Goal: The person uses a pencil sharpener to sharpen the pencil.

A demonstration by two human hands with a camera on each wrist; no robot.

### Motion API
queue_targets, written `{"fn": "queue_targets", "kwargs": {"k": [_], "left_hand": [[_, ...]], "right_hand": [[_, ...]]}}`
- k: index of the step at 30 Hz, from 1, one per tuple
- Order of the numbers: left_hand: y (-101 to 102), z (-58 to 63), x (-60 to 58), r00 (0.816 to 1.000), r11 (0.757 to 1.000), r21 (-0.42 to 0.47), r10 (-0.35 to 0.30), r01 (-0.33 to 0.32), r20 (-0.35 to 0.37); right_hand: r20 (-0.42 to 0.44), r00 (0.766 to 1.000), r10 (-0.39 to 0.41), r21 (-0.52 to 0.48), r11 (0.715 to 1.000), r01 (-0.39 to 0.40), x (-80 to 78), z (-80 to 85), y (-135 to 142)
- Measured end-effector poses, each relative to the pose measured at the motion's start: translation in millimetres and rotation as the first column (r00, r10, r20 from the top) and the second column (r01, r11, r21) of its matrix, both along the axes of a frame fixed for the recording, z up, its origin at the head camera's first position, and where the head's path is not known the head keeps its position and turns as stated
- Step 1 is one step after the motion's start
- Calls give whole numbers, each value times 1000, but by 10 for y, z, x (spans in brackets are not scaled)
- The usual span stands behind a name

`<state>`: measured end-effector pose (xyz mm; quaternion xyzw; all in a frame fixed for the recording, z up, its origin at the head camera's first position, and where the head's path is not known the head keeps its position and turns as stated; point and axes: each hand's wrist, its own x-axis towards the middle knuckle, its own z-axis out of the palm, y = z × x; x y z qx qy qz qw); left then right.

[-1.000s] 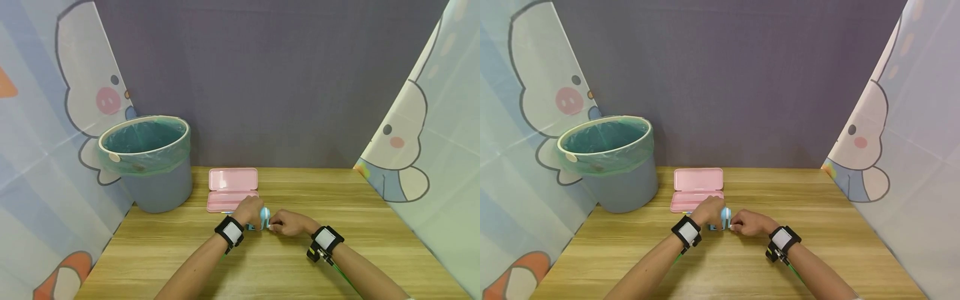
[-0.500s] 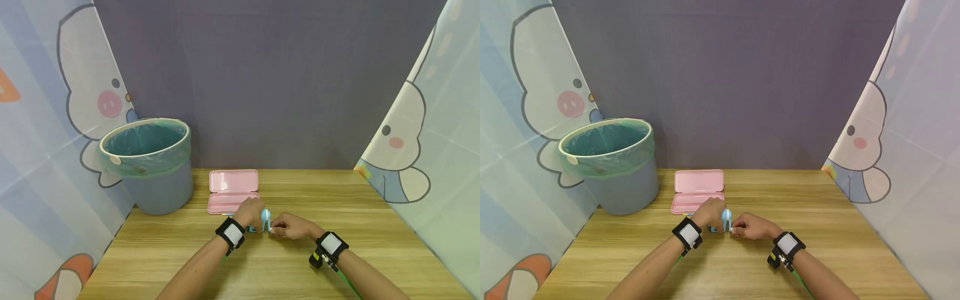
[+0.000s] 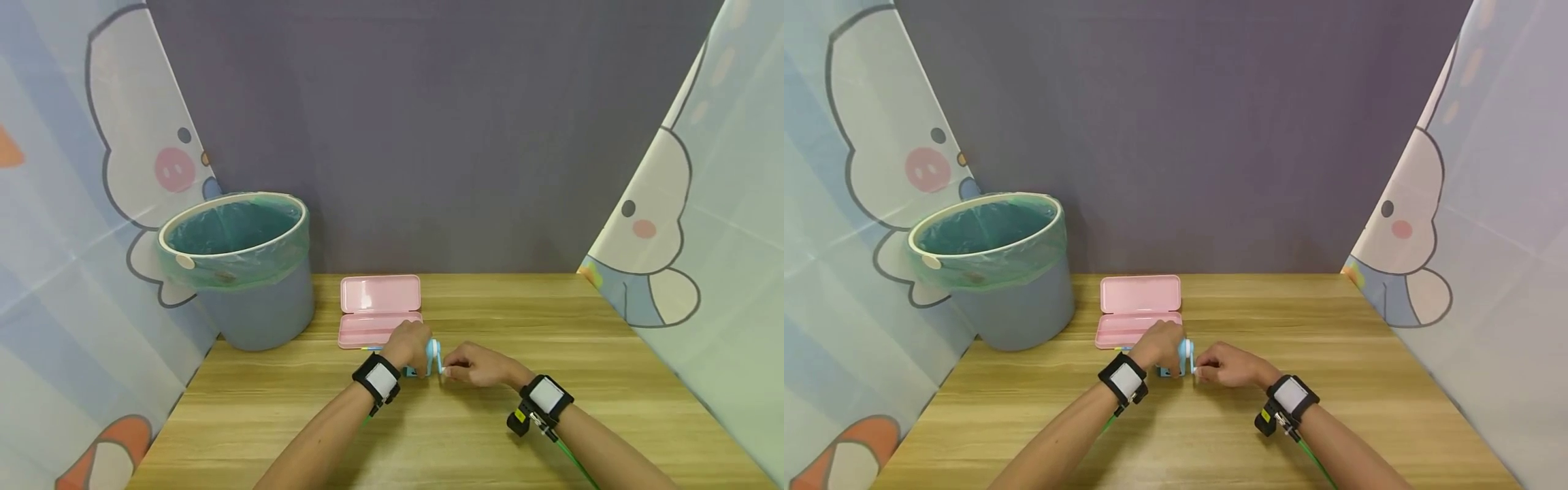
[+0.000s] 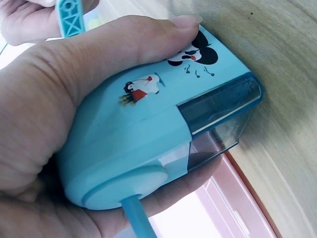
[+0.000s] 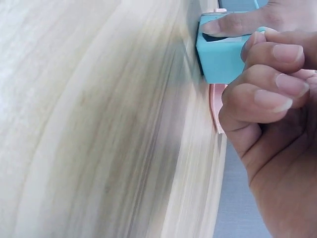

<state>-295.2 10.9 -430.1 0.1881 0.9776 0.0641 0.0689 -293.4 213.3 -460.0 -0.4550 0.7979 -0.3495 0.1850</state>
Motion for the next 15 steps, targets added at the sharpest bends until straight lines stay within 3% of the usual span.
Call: {"fn": "queue_targets", "kwargs": {"k": [15], "left_hand": [[0,17,26,1000,1000,18,15,-15,-2]], "right_hand": [[16,1000,-10,-61,998,11,20,126,8]]}}
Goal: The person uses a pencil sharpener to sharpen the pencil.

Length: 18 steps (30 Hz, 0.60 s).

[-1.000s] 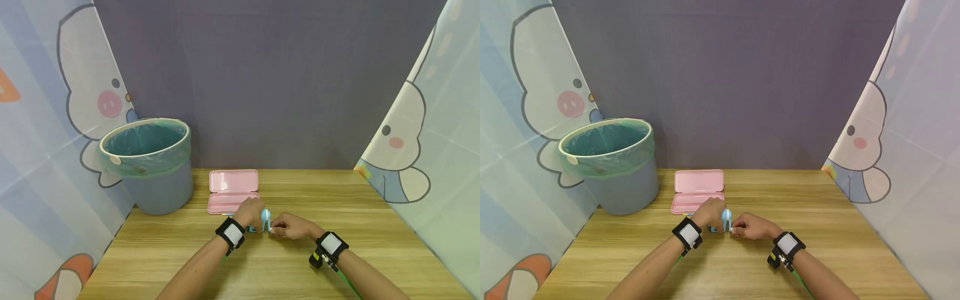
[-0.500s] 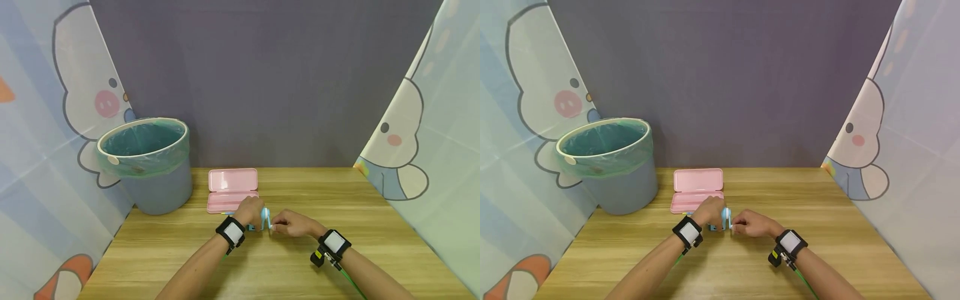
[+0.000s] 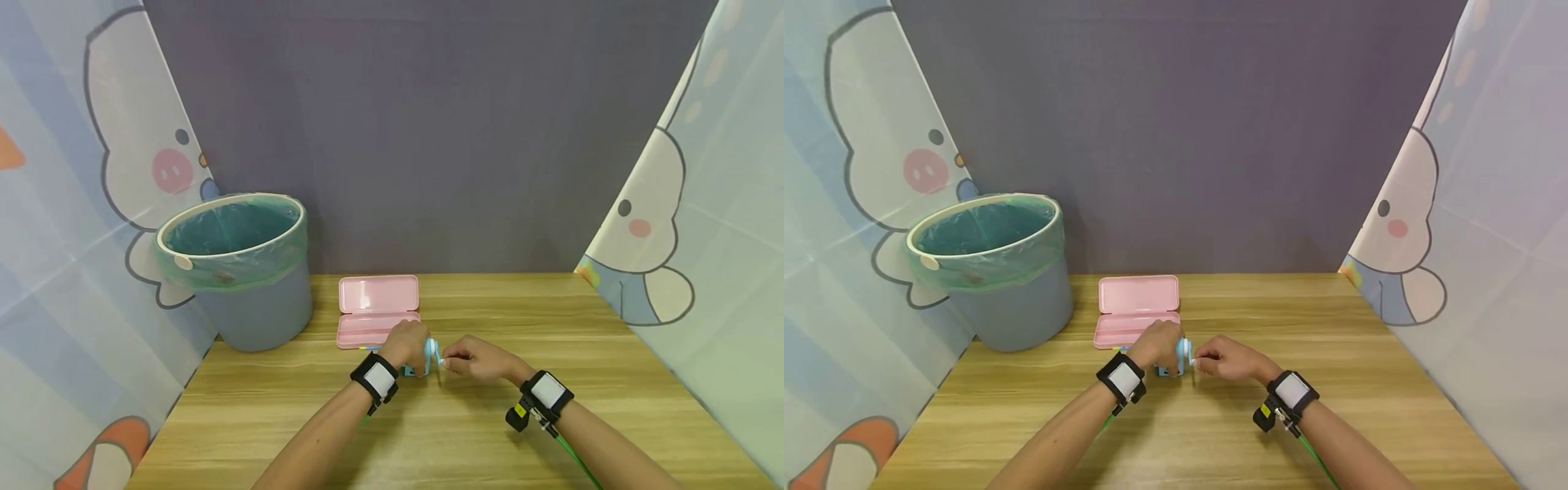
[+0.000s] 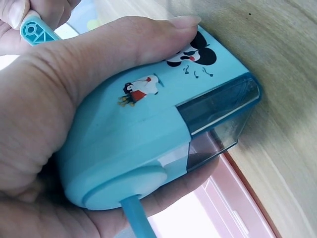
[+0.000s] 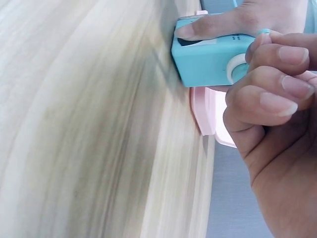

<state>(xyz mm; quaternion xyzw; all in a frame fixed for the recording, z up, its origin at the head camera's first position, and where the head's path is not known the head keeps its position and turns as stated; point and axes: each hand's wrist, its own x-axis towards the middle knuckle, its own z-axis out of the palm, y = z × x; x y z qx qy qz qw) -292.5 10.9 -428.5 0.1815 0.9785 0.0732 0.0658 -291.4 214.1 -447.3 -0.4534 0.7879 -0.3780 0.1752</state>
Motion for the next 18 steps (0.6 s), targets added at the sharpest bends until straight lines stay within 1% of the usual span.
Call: {"fn": "queue_targets", "kwargs": {"k": [6,13,18], "left_hand": [[3,-1,6,1000,1000,-15,-12,12,-14],[3,13,-6,1000,1000,-16,-16,16,-8],[4,0,-6,1000,1000,-12,-20,20,-10]], "right_hand": [[0,1000,-9,10,1000,9,-10,21,6],[-1,999,-51,39,998,51,-28,111,2],[16,999,-42,20,999,42,-59,120,6]]}}
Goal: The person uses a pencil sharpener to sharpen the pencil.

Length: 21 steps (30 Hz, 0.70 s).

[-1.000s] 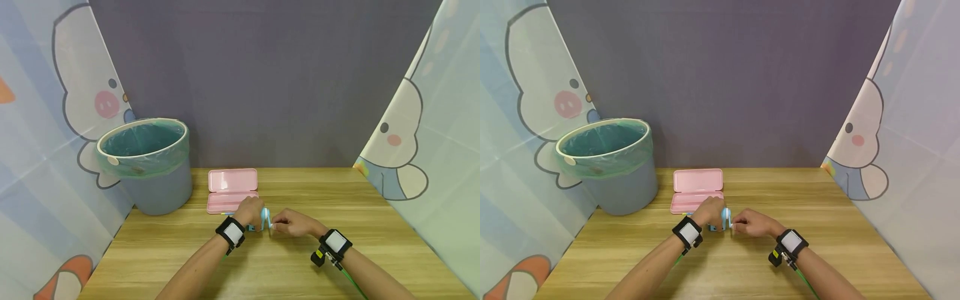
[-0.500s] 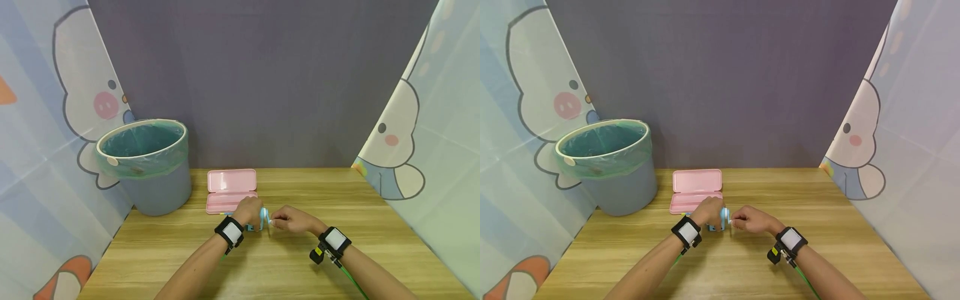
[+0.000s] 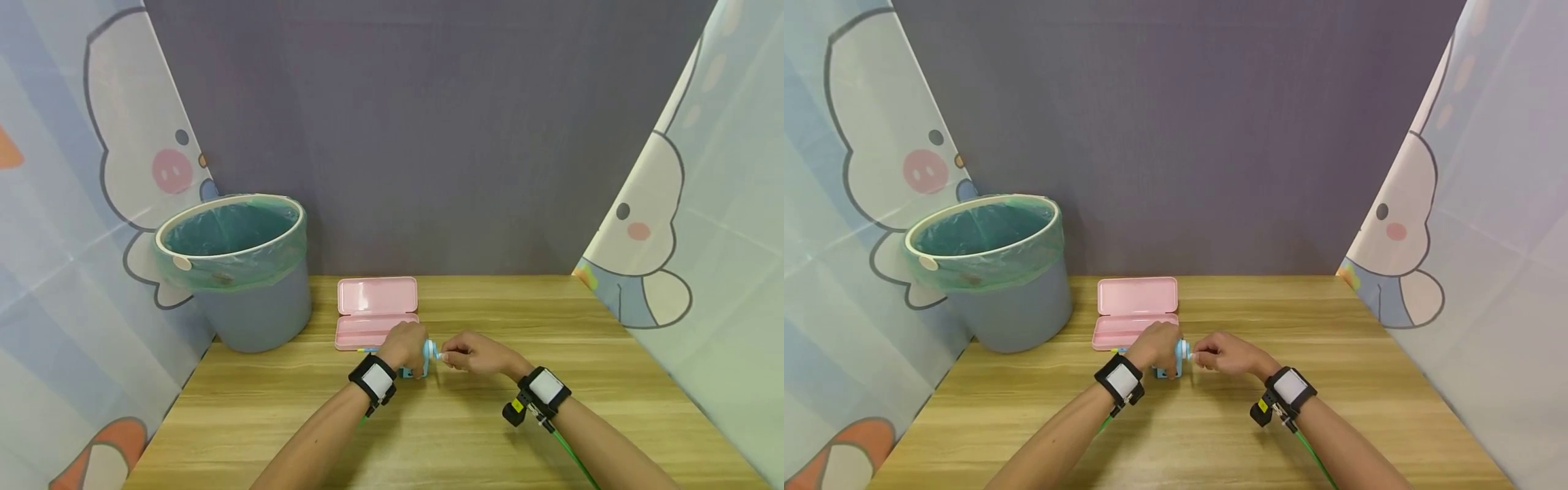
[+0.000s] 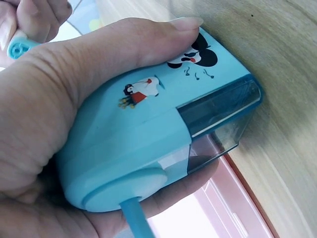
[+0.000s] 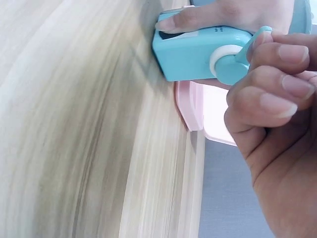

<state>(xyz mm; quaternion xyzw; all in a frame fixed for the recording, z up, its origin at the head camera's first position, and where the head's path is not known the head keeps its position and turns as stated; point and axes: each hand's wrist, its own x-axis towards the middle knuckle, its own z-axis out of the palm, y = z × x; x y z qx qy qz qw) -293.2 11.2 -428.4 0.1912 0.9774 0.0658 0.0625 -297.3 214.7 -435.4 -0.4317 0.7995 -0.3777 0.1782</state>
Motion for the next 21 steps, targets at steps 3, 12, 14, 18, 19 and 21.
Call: {"fn": "queue_targets", "kwargs": {"k": [3,12,14,18,19,21], "left_hand": [[-3,-10,7,1000,1000,11,-1,1,-2],[2,-40,-11,1000,1000,-16,-15,15,-22],[3,-47,-17,999,1000,-17,-19,19,-30],[-1,-48,-23,999,1000,-8,-23,23,-33],[-2,-49,-23,999,1000,-6,-24,24,-28],[-3,-48,-24,999,1000,-3,-25,24,-23]], "right_hand": [[7,1000,10,-24,1000,-10,-12,4,0],[7,1000,-22,-27,999,22,-25,31,-2],[-3,999,-47,-21,999,47,-38,34,-4],[-27,997,-77,-29,997,76,-81,43,-13],[-33,997,-76,-35,997,75,-93,44,-14],[-47,996,-70,-42,997,68,-122,42,-12]]}}
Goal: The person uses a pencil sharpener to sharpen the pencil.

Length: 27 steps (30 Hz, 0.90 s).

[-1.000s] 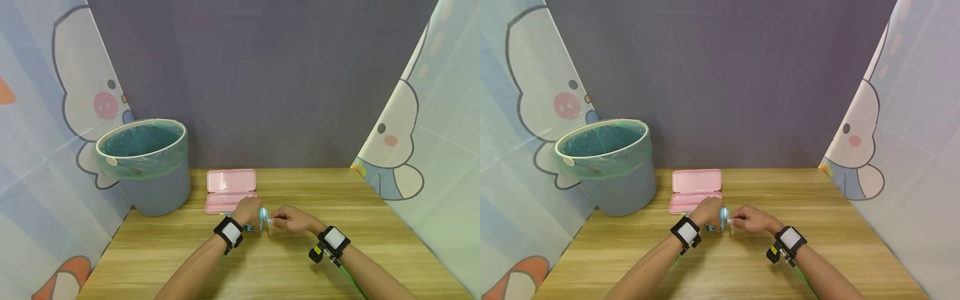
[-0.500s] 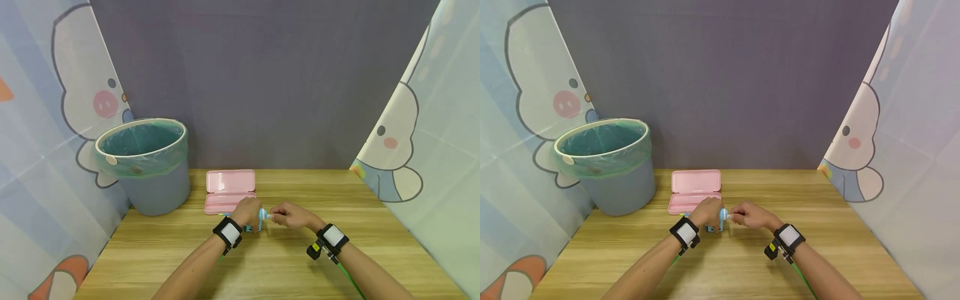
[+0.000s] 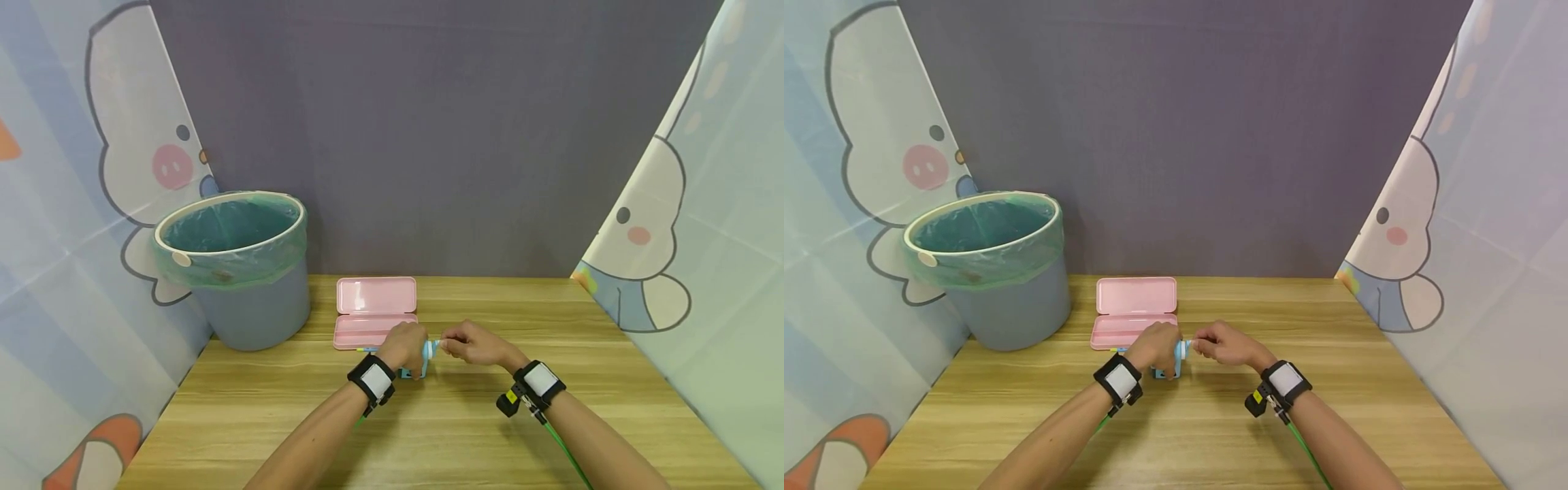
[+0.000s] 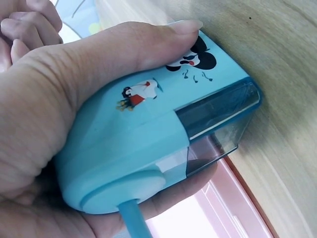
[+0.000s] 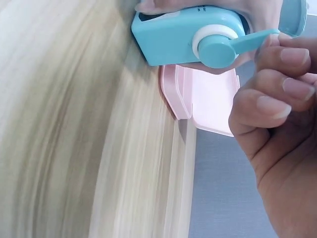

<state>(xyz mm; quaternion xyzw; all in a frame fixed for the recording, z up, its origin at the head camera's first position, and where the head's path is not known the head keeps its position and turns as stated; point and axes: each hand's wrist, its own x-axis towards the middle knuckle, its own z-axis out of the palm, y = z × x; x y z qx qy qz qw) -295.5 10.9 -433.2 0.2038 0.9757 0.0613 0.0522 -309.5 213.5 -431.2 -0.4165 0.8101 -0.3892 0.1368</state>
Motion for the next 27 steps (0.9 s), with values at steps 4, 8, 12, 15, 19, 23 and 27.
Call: {"fn": "queue_targets", "kwargs": {"k": [4,8,12,15,19,23,27], "left_hand": [[3,-6,2,1000,1000,-4,1,-1,10],[15,4,15,1000,1000,2,6,-6,25],[14,14,30,999,1000,5,20,-20,46],[5,15,34,999,1000,-6,18,-18,42],[-3,18,24,1000,1000,-20,4,-3,18],[-9,19,12,1000,1000,-13,1,0,18],[-20,18,4,1000,1000,-2,-4,4,27]], "right_hand": [[5,1000,-7,-2,1000,7,-67,3,-2],[70,997,-45,-1,999,45,-150,11,-7],[117,992,-39,1,999,40,-210,-2,-14],[129,991,-29,1,1000,29,-227,-6,-21],[124,992,-33,-8,999,34,-247,-12,-21],[107,993,-47,-2,999,48,-271,-35,-32],[95,993,-64,12,998,63,-299,-59,-54]]}}
